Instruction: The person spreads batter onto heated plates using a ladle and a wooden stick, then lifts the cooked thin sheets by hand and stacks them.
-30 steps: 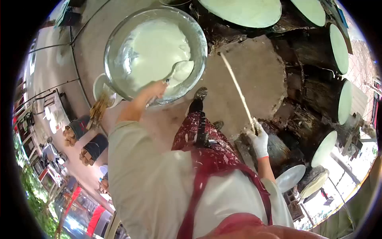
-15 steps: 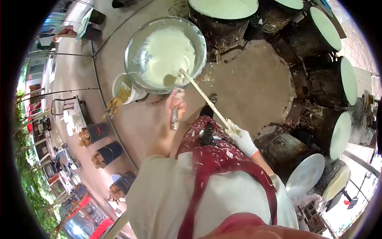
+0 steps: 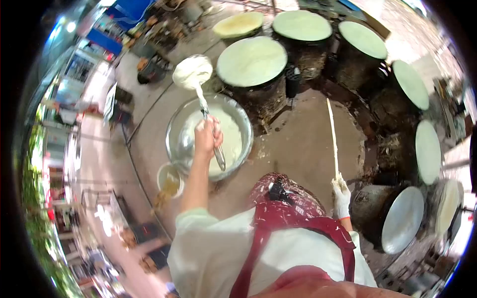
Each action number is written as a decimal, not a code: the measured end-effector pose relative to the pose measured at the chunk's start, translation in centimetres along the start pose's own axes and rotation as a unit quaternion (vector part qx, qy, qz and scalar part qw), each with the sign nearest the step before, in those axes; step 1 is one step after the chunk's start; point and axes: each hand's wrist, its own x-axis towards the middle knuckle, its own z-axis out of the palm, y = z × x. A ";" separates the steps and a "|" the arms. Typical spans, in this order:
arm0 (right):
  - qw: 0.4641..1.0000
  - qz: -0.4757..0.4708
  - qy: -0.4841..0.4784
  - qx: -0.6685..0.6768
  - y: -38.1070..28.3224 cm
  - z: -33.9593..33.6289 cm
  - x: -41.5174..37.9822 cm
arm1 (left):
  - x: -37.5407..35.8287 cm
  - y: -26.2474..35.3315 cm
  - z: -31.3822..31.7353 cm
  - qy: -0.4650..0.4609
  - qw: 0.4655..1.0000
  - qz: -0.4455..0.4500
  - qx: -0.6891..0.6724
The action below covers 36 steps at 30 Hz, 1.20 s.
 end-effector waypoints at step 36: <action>0.689 0.355 0.623 -0.103 2.8 -31.1 -23.3 | -49.2 -32.7 65.0 -0.749 0.563 -0.219 0.272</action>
